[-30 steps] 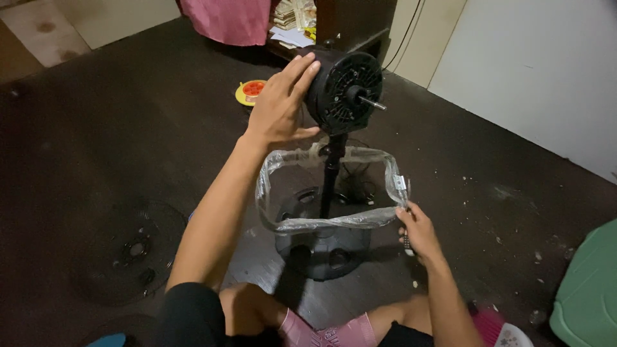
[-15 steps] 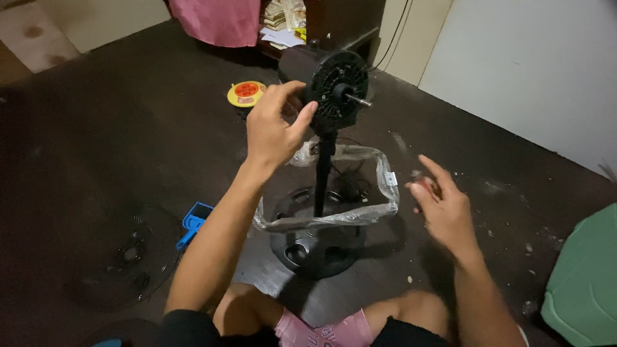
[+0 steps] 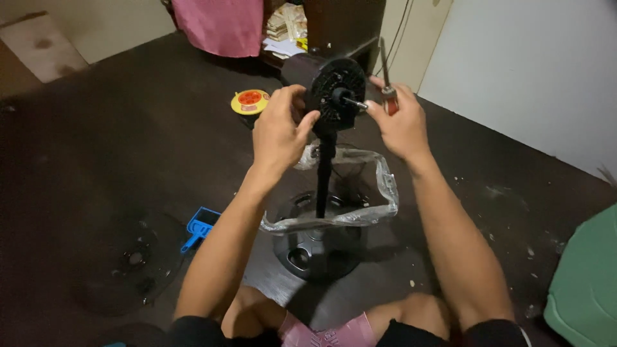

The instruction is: Disassembling a floor fan by removing the safety grill, the fan blades, and then using a screwdriver to remove the motor housing.

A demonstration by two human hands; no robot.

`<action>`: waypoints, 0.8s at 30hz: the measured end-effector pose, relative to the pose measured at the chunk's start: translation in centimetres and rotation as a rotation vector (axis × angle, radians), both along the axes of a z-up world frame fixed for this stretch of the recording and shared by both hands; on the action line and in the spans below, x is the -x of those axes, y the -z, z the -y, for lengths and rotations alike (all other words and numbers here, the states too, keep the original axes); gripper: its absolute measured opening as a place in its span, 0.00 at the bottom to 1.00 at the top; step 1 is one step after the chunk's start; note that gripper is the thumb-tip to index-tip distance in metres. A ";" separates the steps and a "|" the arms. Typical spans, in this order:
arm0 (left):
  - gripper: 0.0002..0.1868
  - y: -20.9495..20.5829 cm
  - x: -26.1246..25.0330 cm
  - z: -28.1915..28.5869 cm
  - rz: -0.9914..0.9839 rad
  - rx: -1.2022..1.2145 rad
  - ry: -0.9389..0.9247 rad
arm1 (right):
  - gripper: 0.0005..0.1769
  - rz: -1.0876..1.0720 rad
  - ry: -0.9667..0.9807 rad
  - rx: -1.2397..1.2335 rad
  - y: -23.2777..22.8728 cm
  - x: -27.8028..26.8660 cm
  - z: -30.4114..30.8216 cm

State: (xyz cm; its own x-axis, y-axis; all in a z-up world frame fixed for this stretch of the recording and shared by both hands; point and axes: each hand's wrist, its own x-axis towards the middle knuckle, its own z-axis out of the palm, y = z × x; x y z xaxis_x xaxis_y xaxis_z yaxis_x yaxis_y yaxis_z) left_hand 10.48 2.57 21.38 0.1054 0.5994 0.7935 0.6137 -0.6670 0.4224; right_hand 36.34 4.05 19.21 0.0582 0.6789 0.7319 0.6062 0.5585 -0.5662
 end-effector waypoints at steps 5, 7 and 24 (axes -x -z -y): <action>0.20 -0.6 0.0 0.1 -0.062 0.076 0.013 | 0.26 -0.116 -0.095 0.118 0.0 0.9 -3.0; 0.20 -0.4 0.0 -0.2 -0.067 0.076 0.018 | 0.26 -0.149 -0.107 0.116 0.8 0.7 -4.4; 0.17 0.9 0.3 0.8 -0.100 -0.094 0.116 | 0.25 -0.078 -0.157 0.136 0.1 0.0 -2.3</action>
State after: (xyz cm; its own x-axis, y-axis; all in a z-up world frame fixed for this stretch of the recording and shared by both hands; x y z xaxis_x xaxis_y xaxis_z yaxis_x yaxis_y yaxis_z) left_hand 10.18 1.73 20.53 0.2507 0.5021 0.8277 0.5661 -0.7696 0.2954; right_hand 36.36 6.36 19.07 -0.0032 0.7765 0.6301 0.4691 0.5577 -0.6848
